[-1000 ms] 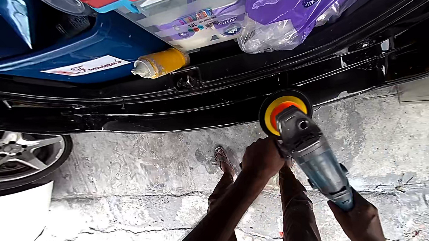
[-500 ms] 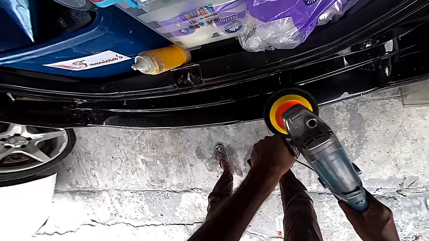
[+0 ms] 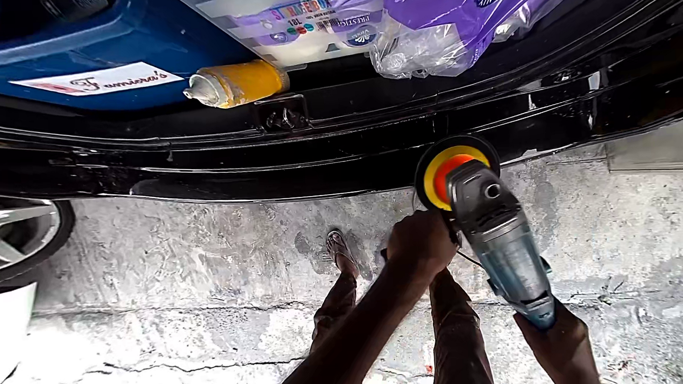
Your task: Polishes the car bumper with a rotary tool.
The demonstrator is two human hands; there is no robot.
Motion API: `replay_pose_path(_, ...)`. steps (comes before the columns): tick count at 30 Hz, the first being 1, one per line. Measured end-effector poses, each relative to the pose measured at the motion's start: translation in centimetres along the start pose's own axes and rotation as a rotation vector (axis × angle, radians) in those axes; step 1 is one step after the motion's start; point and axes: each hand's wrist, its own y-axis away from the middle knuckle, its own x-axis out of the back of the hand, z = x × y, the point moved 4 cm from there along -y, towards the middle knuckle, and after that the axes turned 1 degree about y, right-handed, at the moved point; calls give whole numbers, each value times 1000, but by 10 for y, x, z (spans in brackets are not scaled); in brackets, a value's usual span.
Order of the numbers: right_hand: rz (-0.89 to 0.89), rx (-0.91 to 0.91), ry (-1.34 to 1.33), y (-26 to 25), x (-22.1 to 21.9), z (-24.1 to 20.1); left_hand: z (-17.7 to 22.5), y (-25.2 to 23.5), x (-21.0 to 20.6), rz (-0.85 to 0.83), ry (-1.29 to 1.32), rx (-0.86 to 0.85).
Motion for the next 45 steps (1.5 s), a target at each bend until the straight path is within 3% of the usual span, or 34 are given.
replay_pose_path(4, -30, 162, 59, 0, -32, -32, -80, 13, -9, 45, 36, 213)
replay_pose_path(8, -21, 210, 64, -2, -38, -35, -93, 15, -10, 86, 64, 256)
replay_pose_path(11, 6, 157, 46, -6, -25, -13, -57, 10, -6, 64, 34, 223)
replay_pose_path(18, -12, -139, -45, -16, 35, 40, 75, -19, 10, -20, -19, -104)
replay_pose_path(21, 1, -195, -31, -16, 38, 47, 92, -21, 9, 1, 13, -221)
replay_pose_path(25, -29, -122, -14, -5, 18, 17, 45, -16, 6, -21, 3, -149)
replay_pose_path(32, -102, 134, 40, 15, -56, -88, -134, 8, 10, 26, 72, 165)
replay_pose_path(36, -72, 274, 93, 16, -87, -128, -203, 16, 16, 119, 163, 249)
replay_pose_path(40, -71, 292, 92, 16, -88, -130, -208, 16, 16, 144, 175, 258)
replay_pose_path(45, -78, 159, 65, 15, -56, -89, -140, 8, 17, 27, 107, 172)
